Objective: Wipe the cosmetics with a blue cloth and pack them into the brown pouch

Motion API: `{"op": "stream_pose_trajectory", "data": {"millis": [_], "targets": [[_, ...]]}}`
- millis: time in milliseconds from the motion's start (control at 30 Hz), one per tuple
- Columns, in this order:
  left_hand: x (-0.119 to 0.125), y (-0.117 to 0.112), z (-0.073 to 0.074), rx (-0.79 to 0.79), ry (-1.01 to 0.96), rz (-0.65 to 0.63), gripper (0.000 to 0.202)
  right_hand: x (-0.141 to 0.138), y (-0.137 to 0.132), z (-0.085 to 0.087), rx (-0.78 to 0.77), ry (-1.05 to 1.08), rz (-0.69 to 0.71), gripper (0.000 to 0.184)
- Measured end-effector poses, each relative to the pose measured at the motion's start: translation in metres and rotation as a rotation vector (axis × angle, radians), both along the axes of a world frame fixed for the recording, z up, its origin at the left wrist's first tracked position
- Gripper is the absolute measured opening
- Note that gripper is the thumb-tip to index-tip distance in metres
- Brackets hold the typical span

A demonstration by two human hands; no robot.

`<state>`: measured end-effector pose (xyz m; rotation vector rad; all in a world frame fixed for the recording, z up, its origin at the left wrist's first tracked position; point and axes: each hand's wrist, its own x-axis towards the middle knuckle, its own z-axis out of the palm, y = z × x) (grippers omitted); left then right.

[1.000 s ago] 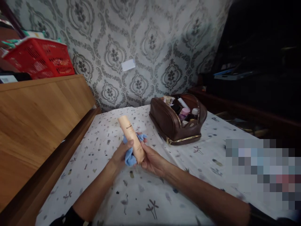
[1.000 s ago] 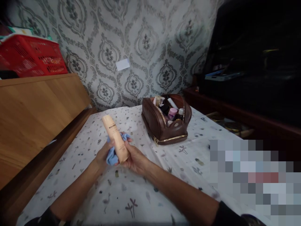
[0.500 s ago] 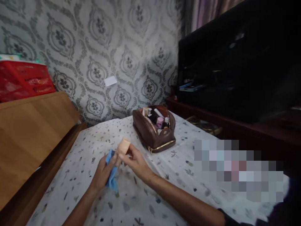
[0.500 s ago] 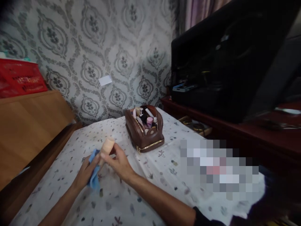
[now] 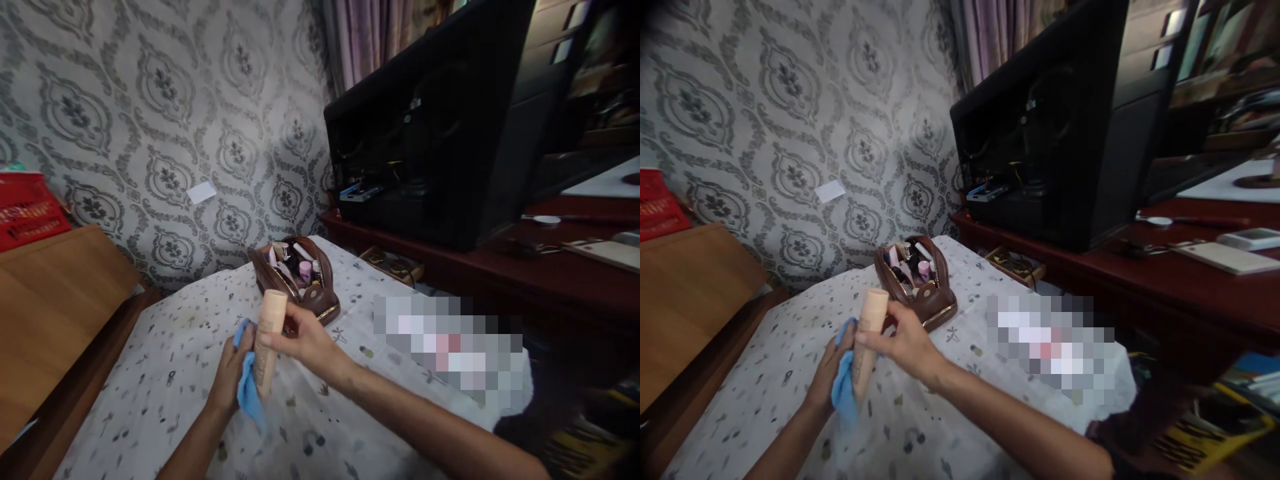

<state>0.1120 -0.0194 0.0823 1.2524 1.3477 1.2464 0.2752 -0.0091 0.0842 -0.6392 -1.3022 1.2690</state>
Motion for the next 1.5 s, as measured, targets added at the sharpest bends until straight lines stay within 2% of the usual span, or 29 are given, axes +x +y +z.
{"op": "stream_pose_trajectory", "data": {"millis": [133, 200, 267, 333, 433, 500, 567, 700, 800, 900, 1033, 1133, 1233, 1267, 1300, 1400, 1467, 1500], "targets": [[0.012, 0.005, 0.01, 0.011, 0.074, -0.148, 0.056, 0.045, 0.003, 0.021, -0.036, -0.047, 0.121, 0.054], [0.015, 0.008, 0.014, 0.044, 0.103, -0.237, 0.056, 0.065, 0.002, 0.031, -0.025, -0.13, 0.215, 0.045], [0.019, 0.012, 0.017, 0.071, 0.13, -0.29, 0.053, 0.083, -0.002, 0.041, -0.008, -0.186, 0.224, 0.038], [0.021, 0.018, 0.02, 0.095, 0.114, -0.234, 0.051, 0.099, -0.007, 0.053, 0.025, -0.207, 0.098, 0.035], [0.017, 0.027, 0.021, 0.07, -0.052, -0.031, 0.056, 0.118, -0.011, 0.07, 0.153, -0.187, -0.253, 0.031], [0.008, 0.031, 0.018, 0.022, -0.17, 0.058, 0.058, 0.123, -0.007, 0.074, 0.243, -0.189, -0.454, 0.028], [-0.003, 0.032, 0.011, -0.019, -0.207, 0.106, 0.057, 0.121, 0.003, 0.07, 0.311, -0.246, -0.591, 0.026], [-0.018, 0.023, -0.006, -0.082, -0.139, 0.132, 0.058, 0.105, 0.038, 0.044, 0.433, -0.481, -0.763, 0.018], [-0.023, 0.015, -0.016, -0.092, -0.081, 0.114, 0.056, 0.093, 0.064, 0.028, 0.5, -0.621, -0.804, 0.011], [-0.026, 0.011, -0.027, -0.108, -0.034, 0.093, 0.055, 0.084, 0.083, 0.024, 0.525, -0.713, -0.802, 0.011], [-0.03, 0.011, -0.03, -0.096, 0.021, 0.065, 0.056, 0.078, 0.086, 0.022, 0.574, -0.75, -0.811, 0.015], [-0.026, 0.012, -0.011, 0.042, 0.041, 0.06, 0.051, 0.077, 0.069, 0.018, 0.7, -0.742, -0.84, 0.013], [-0.005, 0.013, 0.026, 0.316, 0.035, 0.052, 0.039, 0.078, 0.042, 0.017, 0.798, -0.77, -0.842, 0.015], [0.005, 0.013, 0.04, 0.417, 0.05, 0.012, 0.037, 0.078, 0.032, 0.018, 0.831, -0.779, -0.821, 0.018], [0.017, 0.012, 0.054, 0.509, 0.084, -0.066, 0.038, 0.078, 0.023, 0.02, 0.881, -0.792, -0.782, 0.021], [0.049, 0.011, 0.085, 0.682, 0.269, -0.442, 0.033, 0.076, 0.0, 0.029, 1.095, -0.849, -0.668, 0.024], [0.064, 0.01, 0.092, 0.756, 0.388, -0.513, 0.028, 0.074, -0.011, 0.032, 1.202, -0.882, -0.661, 0.02], [0.069, 0.01, 0.092, 0.779, 0.427, -0.502, 0.031, 0.073, -0.016, 0.033, 1.222, -0.892, -0.681, 0.018]]}}
